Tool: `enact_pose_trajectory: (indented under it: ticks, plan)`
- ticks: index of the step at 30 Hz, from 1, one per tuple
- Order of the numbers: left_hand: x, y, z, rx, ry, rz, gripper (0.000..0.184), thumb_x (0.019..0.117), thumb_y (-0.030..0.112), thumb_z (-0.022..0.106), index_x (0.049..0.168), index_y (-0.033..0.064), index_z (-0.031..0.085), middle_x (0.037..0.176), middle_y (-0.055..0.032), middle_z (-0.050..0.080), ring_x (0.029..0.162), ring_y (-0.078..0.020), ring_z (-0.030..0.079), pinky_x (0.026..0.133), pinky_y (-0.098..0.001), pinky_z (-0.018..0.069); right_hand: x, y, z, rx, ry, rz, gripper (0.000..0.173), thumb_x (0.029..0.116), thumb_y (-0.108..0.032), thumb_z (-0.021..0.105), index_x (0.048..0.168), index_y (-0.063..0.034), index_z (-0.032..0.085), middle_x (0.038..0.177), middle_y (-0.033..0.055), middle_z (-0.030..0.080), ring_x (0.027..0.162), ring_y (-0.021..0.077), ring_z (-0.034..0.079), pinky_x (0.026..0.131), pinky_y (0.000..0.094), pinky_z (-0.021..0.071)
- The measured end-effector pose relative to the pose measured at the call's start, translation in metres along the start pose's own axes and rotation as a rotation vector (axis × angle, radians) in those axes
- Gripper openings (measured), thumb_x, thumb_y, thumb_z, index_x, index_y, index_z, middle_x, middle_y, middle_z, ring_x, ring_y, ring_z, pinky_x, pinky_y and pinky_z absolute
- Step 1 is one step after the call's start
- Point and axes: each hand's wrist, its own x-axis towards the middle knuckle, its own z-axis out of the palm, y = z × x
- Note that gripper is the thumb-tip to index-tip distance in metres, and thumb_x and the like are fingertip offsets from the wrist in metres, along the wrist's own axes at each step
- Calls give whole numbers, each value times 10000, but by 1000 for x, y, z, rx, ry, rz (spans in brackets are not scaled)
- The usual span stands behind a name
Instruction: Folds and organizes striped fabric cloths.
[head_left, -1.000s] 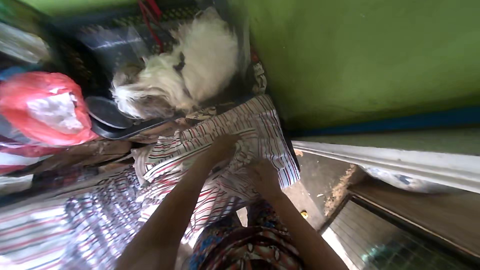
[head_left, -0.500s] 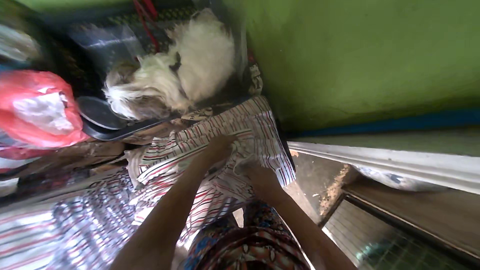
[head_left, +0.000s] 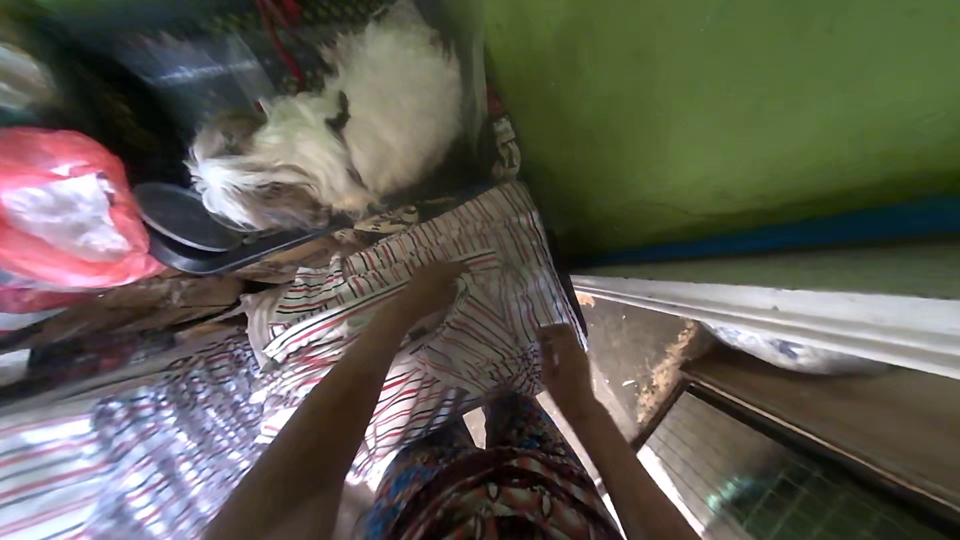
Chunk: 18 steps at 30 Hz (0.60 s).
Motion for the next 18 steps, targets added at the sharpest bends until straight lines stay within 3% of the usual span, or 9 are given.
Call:
enact_pose_trajectory:
  ticks: [3, 4, 6, 8, 12, 15, 17, 18]
  plan:
    - [2, -1, -2, -6, -5, -15, 384, 992, -7, 549, 1373, -27, 596, 1344, -267, 608, 1284, -437, 551, 1087, -603, 402, 2, -19, 37, -49, -111, -371, 238, 937, -109, 653, 1115, 11, 756, 1149, 226, 725, 1093, 413, 695, 950, 526, 559]
    - [0, 0, -2, -2, -6, -9, 385, 995, -3, 547, 1376, -26, 593, 1342, -266, 609, 1280, -437, 555, 1085, -608, 402, 6, -23, 44, -83, -172, -401, 257, 946, -135, 647, 1142, -5, 751, 1181, 222, 717, 1129, 420, 679, 971, 543, 543]
    - [-1, 0, -1, 7, 9, 17, 375, 994, 1, 540, 1362, -31, 602, 1322, -267, 622, 1261, -440, 569, 1069, -621, 409, 18, -37, 38, -118, -409, -283, 310, 1015, -170, 568, 1233, -1, 708, 1327, 235, 647, 1294, 423, 577, 1099, 550, 440]
    - [-1, -2, 0, 7, 16, 25, 380, 995, 2, 535, 1367, -26, 603, 1329, -265, 621, 1263, -443, 569, 1067, -632, 404, 26, -43, 33, -48, -496, -169, 339, 1028, -186, 529, 1229, 29, 697, 1349, 249, 626, 1332, 409, 544, 1135, 517, 406]
    - [3, -9, 4, -11, 17, 41, 377, 995, 2, 538, 1365, -25, 604, 1350, -262, 611, 1284, -442, 557, 1089, -630, 386, 31, -38, 22, 230, -453, 12, 300, 1018, -140, 558, 1167, 74, 706, 1241, 257, 666, 1196, 341, 632, 1058, 432, 480]
    - [3, -13, 5, -36, 38, 47, 380, 988, 19, 553, 1360, -30, 608, 1329, -269, 620, 1270, -452, 559, 1084, -636, 386, 34, -36, 20, 462, -337, 179, 284, 1019, -82, 548, 1212, 104, 641, 1106, 213, 687, 975, 190, 669, 889, 304, 543]
    - [2, -16, 6, -45, 53, 61, 385, 977, 14, 556, 1356, -24, 614, 1323, -261, 627, 1263, -444, 567, 1081, -633, 392, 37, -32, 23, 470, -214, 177, 261, 1002, -44, 545, 1191, 115, 630, 1060, 210, 685, 931, 187, 667, 850, 299, 549]
    - [3, -14, 5, -48, 53, 59, 383, 972, 6, 563, 1350, -24, 619, 1316, -261, 631, 1255, -444, 574, 1076, -635, 399, 37, -28, 24, 413, -199, 118, 242, 994, -23, 541, 1155, 114, 658, 1093, 224, 684, 978, 225, 671, 890, 330, 549]
